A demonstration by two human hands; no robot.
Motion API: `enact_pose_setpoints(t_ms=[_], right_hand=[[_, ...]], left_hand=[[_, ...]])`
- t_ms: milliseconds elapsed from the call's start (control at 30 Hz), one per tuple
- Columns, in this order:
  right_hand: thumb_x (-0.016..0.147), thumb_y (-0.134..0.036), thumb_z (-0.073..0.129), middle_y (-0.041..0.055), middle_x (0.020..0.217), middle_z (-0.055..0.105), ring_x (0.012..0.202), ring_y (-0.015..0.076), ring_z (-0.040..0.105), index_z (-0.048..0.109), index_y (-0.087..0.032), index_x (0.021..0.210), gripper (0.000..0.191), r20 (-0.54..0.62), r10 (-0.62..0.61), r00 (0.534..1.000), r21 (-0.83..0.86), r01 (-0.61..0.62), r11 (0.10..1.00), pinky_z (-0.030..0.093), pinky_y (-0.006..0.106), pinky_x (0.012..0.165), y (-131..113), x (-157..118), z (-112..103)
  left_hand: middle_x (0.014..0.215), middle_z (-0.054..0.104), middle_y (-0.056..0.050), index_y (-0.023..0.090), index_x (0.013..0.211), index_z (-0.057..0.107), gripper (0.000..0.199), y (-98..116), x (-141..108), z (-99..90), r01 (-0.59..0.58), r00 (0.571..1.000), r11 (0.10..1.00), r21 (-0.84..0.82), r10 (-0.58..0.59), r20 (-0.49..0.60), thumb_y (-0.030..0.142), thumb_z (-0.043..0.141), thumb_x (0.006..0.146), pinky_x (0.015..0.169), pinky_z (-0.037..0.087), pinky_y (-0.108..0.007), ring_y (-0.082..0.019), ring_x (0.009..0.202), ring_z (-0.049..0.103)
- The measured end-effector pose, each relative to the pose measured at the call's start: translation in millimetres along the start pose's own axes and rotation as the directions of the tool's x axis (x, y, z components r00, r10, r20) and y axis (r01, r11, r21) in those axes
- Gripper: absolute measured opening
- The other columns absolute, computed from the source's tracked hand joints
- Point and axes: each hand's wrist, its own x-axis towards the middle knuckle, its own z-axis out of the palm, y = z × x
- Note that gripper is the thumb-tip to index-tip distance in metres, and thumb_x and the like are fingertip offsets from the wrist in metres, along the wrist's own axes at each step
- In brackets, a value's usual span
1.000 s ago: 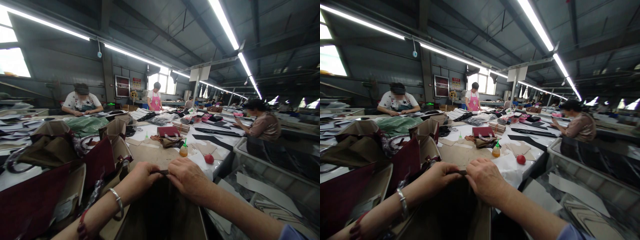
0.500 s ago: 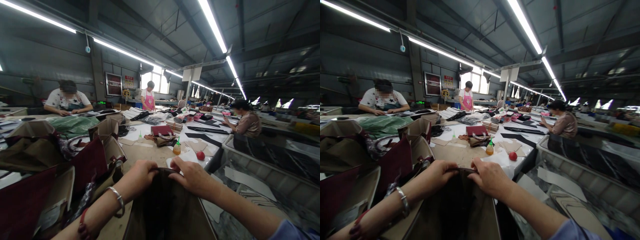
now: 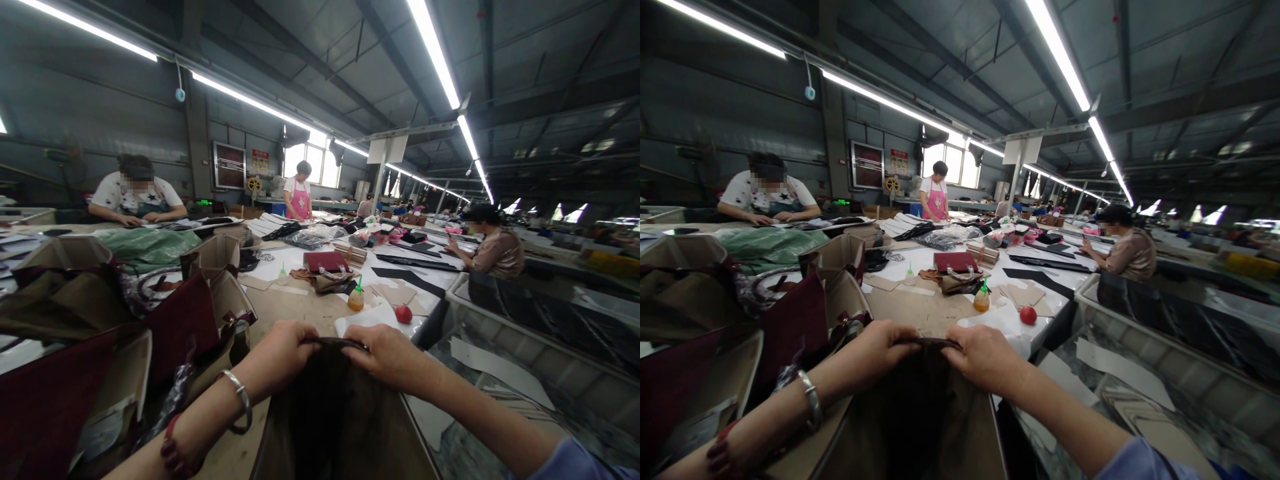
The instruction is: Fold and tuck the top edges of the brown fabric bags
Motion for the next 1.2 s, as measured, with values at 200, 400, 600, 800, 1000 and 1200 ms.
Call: enact_pose_setpoints(t_ms=[200,400,600,800,1000,1200], right_hand=[[0.078,-0.033,0.050,-0.0004,0.067,0.060,0.065,0.0131,0.053,0.060,-0.020,0.076,0.016,0.010,-0.032,0.999,0.072,0.031,0.997,0.032,0.020,0.055,-1,10,0],[0.077,-0.036,0.051,-0.0003,0.062,0.058,0.060,0.0131,0.051,0.059,-0.019,0.070,0.020,-0.007,-0.011,1.000,-0.031,0.011,0.999,0.028,0.021,0.051,-5,15,-2],[0.070,-0.049,0.057,-0.0002,0.068,0.060,0.066,0.0151,0.053,0.061,-0.022,0.078,0.029,-0.018,0.003,1.000,0.046,-0.002,0.999,0.031,0.021,0.055,-6,22,-2],[0.074,-0.034,0.055,-0.0029,0.063,0.058,0.062,0.0119,0.052,0.061,-0.022,0.072,0.015,0.016,-0.059,0.998,0.107,0.057,0.993,0.030,0.019,0.052,-8,28,0],[0.076,-0.032,0.052,-0.0026,0.061,0.057,0.060,0.0114,0.051,0.060,-0.021,0.070,0.015,0.001,-0.077,0.997,0.041,0.077,0.996,0.028,0.019,0.051,-10,27,-1],[0.078,-0.034,0.049,-0.0015,0.059,0.055,0.058,0.0113,0.050,0.059,-0.020,0.068,0.020,0.014,-0.129,0.992,-0.075,0.129,0.989,0.026,0.019,0.049,-16,27,-3]], left_hand=[[0.068,0.064,-0.002,0.017,0.076,0.065,0.025,3,0,0.1,0.014,1.000,1.000,0.011,-0.014,-0.016,0.028,0.043,0.070,0.061,0.037,-0.023,-0.016,0.067,0.054],[0.066,0.062,-0.001,0.016,0.074,0.064,0.025,-4,5,-0.8,0.015,1.000,0.999,-0.033,-0.015,-0.005,0.029,0.043,0.070,0.059,0.036,-0.022,-0.016,0.067,0.054],[0.066,0.062,-0.002,0.016,0.072,0.064,0.025,0,4,-1.6,0.031,0.999,0.999,-0.012,-0.031,-0.011,0.028,0.042,0.070,0.058,0.036,-0.022,-0.016,0.067,0.054],[0.070,0.065,-0.003,0.016,0.074,0.065,0.026,3,3,-1.7,0.015,1.000,1.000,-0.005,-0.015,-0.007,0.028,0.042,0.070,0.063,0.038,-0.025,-0.017,0.068,0.054],[0.071,0.065,-0.003,0.016,0.076,0.066,0.026,4,3,-0.7,0.027,0.999,1.000,0.005,-0.027,-0.022,0.027,0.042,0.071,0.063,0.039,-0.025,-0.018,0.070,0.055],[0.071,0.065,-0.003,0.016,0.078,0.066,0.026,0,1,-1.3,-0.011,1.000,1.000,-0.019,0.011,-0.003,0.026,0.042,0.073,0.063,0.039,-0.023,-0.017,0.070,0.056]])
